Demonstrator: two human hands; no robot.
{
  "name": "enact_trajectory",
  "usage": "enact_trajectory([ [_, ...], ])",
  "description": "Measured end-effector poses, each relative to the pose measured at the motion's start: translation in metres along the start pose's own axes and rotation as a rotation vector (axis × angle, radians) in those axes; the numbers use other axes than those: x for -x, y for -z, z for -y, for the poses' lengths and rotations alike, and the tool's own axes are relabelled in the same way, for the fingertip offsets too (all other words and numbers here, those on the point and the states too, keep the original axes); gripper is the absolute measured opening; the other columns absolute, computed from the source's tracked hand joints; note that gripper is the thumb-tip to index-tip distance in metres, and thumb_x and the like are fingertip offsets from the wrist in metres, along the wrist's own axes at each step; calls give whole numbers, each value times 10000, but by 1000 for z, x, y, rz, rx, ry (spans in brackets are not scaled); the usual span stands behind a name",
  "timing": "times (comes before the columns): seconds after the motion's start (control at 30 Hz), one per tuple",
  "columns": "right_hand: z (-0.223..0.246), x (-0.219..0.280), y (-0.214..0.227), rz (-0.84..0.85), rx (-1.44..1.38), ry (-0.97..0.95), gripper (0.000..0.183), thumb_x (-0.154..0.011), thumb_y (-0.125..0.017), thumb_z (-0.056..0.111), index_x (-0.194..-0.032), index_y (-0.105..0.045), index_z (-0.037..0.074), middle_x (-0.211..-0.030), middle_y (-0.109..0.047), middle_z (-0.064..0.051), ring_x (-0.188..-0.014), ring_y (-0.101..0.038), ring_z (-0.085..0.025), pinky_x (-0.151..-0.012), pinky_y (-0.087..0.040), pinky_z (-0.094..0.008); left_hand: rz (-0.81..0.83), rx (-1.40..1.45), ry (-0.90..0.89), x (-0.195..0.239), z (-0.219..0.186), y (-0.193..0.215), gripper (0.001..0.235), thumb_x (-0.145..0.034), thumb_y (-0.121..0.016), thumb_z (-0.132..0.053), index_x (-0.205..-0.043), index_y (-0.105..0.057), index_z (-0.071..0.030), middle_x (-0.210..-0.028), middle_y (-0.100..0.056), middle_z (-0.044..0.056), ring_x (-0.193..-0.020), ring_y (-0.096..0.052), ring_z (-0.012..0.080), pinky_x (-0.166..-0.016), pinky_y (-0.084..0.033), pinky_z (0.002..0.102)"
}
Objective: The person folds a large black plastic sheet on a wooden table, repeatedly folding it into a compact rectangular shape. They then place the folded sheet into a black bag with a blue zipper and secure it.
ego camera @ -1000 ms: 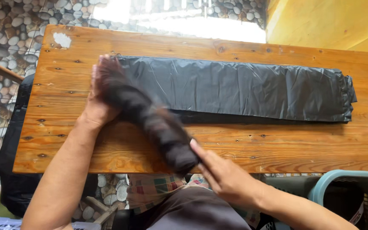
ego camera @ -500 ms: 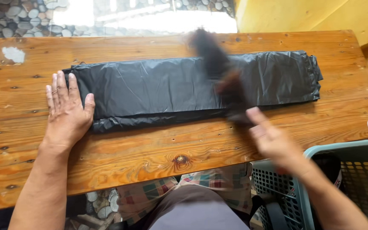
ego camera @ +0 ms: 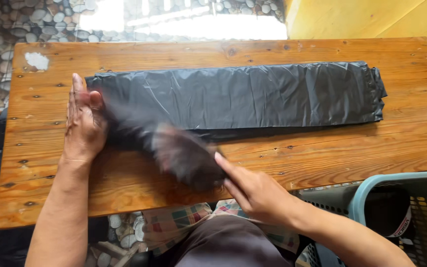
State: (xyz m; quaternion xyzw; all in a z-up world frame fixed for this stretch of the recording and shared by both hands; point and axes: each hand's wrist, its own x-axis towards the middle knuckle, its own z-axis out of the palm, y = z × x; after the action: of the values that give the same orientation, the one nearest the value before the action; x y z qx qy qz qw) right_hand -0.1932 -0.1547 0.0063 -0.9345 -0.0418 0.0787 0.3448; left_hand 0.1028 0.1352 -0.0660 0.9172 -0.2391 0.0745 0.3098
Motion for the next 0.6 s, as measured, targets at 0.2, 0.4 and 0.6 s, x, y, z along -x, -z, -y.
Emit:
enact_trajectory([
  [0.2,14,-18,-4,39,13,-19,602,-1040,-478,301,-1601,-305,167,-1266,-657,-155,-1055,-665,-380,-861,-519,-497,14,55,75,-3,2,5,761,-1110,-320,-491,-1599,-148,67,-1654,-212,330,-1537,-208,460,-1254,-180,516],
  [0.4,-49,21,65,-70,67,-542,600,-957,-565,351,-1542,-435,392,-1547,-534,65,-1282,-631,-174,-1044,-446,-288,87,-125,-27,3,16,-3,883,-1047,-502,-521,-1568,-290,160,-1616,-258,380,-1514,-202,480,-1232,-137,543],
  [0.6,-212,110,165,-249,641,-1062,615,-1032,-440,451,-1629,-432,301,-1243,-699,-338,-1088,-672,-546,-908,-503,-591,135,-157,-29,-1,19,-2,924,-1027,-492,-570,-1547,-370,184,-1614,-247,402,-1518,-165,484,-1220,-110,561],
])
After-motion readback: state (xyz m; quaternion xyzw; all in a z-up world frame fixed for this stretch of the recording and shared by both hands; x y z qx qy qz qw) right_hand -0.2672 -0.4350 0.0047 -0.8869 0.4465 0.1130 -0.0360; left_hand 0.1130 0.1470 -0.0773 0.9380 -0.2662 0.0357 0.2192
